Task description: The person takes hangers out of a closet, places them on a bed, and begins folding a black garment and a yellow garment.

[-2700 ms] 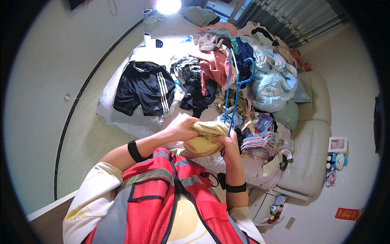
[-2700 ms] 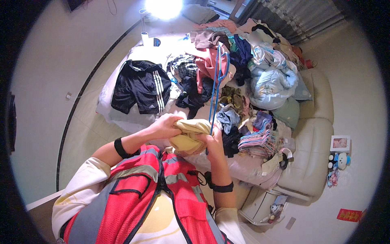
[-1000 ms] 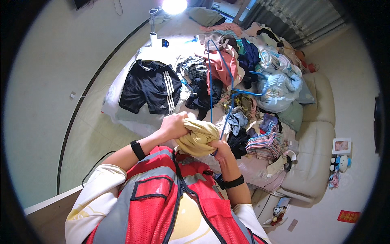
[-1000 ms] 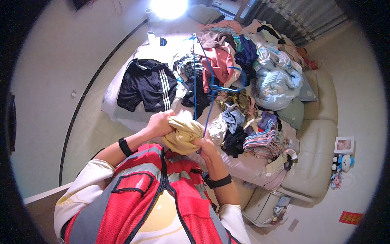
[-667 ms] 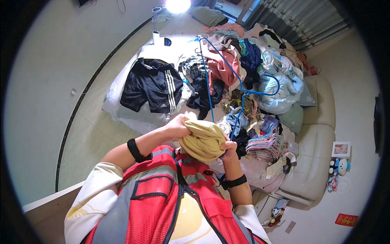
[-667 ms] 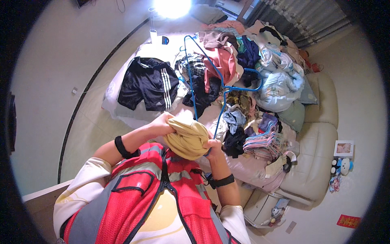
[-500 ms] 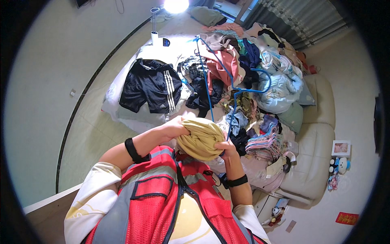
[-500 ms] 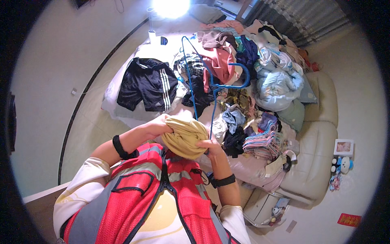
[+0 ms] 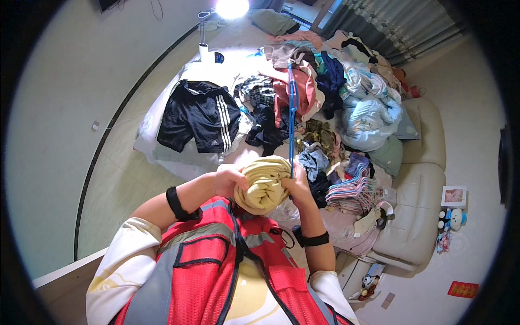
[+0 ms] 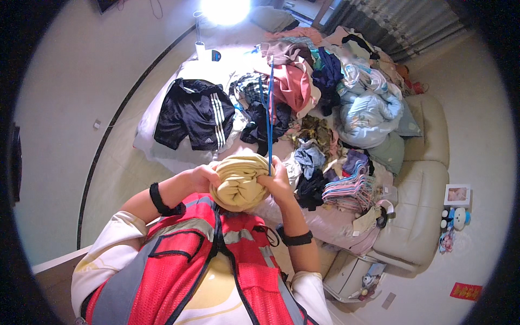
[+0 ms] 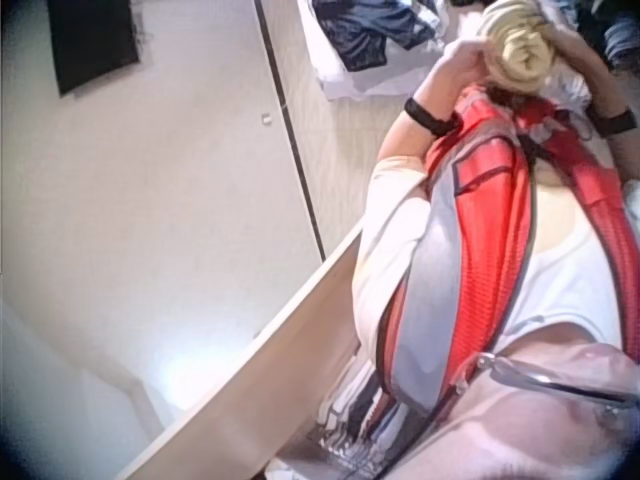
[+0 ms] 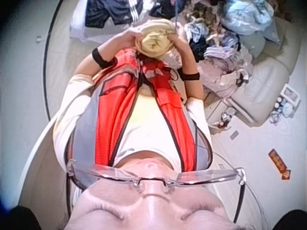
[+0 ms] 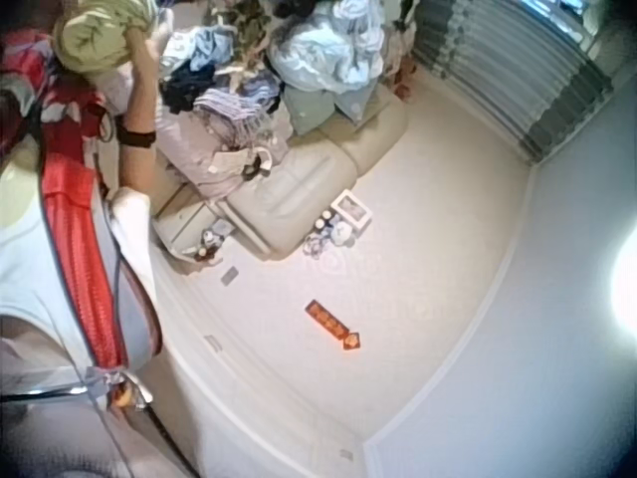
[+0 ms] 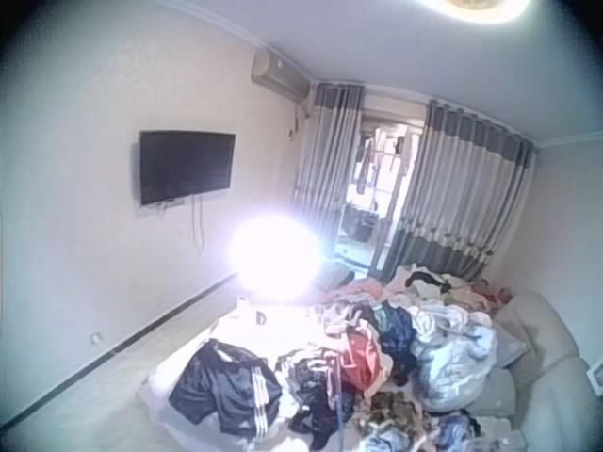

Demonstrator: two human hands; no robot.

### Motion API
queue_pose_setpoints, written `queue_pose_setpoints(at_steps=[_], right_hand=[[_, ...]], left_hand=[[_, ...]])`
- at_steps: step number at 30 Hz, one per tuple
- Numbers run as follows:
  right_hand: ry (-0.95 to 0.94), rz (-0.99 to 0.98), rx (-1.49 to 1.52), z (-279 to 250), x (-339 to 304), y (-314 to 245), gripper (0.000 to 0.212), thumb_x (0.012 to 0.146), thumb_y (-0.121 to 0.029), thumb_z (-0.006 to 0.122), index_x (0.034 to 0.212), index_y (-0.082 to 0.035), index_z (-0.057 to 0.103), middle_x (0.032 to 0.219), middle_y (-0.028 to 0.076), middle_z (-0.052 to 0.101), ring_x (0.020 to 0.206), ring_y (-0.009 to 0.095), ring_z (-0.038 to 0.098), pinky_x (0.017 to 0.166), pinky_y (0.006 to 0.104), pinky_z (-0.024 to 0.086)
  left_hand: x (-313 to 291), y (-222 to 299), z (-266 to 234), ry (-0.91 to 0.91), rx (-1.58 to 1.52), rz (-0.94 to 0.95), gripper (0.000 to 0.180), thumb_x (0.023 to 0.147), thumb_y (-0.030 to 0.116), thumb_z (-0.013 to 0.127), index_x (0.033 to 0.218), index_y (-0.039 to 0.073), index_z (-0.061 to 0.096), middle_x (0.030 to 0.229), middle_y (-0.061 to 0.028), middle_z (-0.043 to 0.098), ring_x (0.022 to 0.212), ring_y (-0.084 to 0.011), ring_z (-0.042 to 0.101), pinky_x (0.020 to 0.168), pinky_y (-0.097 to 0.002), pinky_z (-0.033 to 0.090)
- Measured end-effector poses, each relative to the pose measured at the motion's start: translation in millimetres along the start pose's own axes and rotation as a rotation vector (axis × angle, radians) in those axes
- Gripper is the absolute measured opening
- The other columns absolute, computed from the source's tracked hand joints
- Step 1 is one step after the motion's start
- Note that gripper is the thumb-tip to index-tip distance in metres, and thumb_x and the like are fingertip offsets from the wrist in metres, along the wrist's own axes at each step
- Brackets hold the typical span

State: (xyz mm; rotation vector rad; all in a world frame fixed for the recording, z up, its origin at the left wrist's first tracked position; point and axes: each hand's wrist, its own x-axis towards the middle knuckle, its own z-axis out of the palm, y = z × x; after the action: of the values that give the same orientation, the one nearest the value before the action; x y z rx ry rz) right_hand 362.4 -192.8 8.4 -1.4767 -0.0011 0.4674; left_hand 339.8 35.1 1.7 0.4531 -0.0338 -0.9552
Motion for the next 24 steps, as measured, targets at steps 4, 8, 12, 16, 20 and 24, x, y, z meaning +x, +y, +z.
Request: queue_pose_setpoints(at_steps=[4, 8, 12, 16, 20, 24], right_hand=[[0.007, -0.162, -0.116, -7.4, -9.6, 2.5, 0.045, 0.063, -0.011, 0.072, 0.100, -0.002, 0.049, 0.091, 0.004, 0.057, 0.083, 0.012, 0.054, 0.077, 0.0257, 0.044], [0.110, -0.246, -0.130, -22.9, -12.8, -5.6, 0.039, 0.072, -0.017, 0.074, 0.099, -0.003, 0.049, 0.091, 0.005, 0.057, 0.079, 0.010, 0.054, 0.074, 0.0253, 0.045], [0.126, -0.237, -0.177, -32.6, -20.4, -20.4, 0.030, 0.077, -0.009, 0.065, 0.102, -0.005, 0.049, 0.089, 0.004, 0.057, 0.076, 0.009, 0.053, 0.073, 0.0227, 0.044], [0.040, -0.239, -0.033, -23.8, -22.5, -20.1, 0.033, 0.079, -0.010, 0.065, 0.104, -0.002, 0.046, 0.088, 0.005, 0.058, 0.078, 0.010, 0.055, 0.074, 0.0234, 0.045], [-0.009, -0.244, -0.051, 4.6, -20.9, -15.6, 0.038, 0.076, -0.007, 0.071, 0.102, -0.002, 0.043, 0.087, 0.005, 0.059, 0.079, 0.011, 0.058, 0.073, 0.0246, 0.048], [0.009, -0.262, -0.212, 21.4, -14.9, -17.6, 0.030, 0.078, 0.000, 0.062, 0.101, -0.003, 0.043, 0.084, 0.002, 0.055, 0.073, 0.008, 0.054, 0.066, 0.0206, 0.044]], left_hand=[[-3.9, 3.9, -7.2, 0.012, 0.069, 0.062, 0.066, 0.069, -0.001, 0.061, 0.131, 0.002, 0.039, 0.122, -0.0167, 0.053, 0.108, -0.0269, 0.055, 0.095, -0.0397, 0.042], [-7.2, 15.0, -1.7, 0.044, 0.180, 0.137, 0.069, 0.066, 0.006, 0.066, 0.130, -0.004, 0.039, 0.120, -0.0156, 0.055, 0.107, -0.0224, 0.056, 0.095, -0.0357, 0.043], [-13.1, 27.9, 10.6, 0.114, 0.234, 0.221, 0.064, 0.068, 0.008, 0.067, 0.127, -0.003, 0.043, 0.116, -0.0124, 0.057, 0.104, -0.0191, 0.057, 0.093, -0.0337, 0.043], [-10.2, 27.4, 9.1, 0.155, 0.276, 0.215, 0.062, 0.071, 0.008, 0.068, 0.126, -0.002, 0.043, 0.115, -0.0112, 0.058, 0.104, -0.0186, 0.057, 0.093, -0.0324, 0.043], [-3.3, 17.2, -1.2, 0.226, 0.343, 0.170, 0.056, 0.072, 0.006, 0.072, 0.121, -0.003, 0.045, 0.112, -0.0136, 0.057, 0.103, -0.0190, 0.057, 0.088, -0.0325, 0.048], [3.4, 8.8, -13.7, 0.295, 0.537, 0.117, 0.061, 0.071, 0.010, 0.076, 0.121, -0.004, 0.045, 0.111, -0.0131, 0.058, 0.098, -0.0176, 0.059, 0.084, -0.0306, 0.049]])
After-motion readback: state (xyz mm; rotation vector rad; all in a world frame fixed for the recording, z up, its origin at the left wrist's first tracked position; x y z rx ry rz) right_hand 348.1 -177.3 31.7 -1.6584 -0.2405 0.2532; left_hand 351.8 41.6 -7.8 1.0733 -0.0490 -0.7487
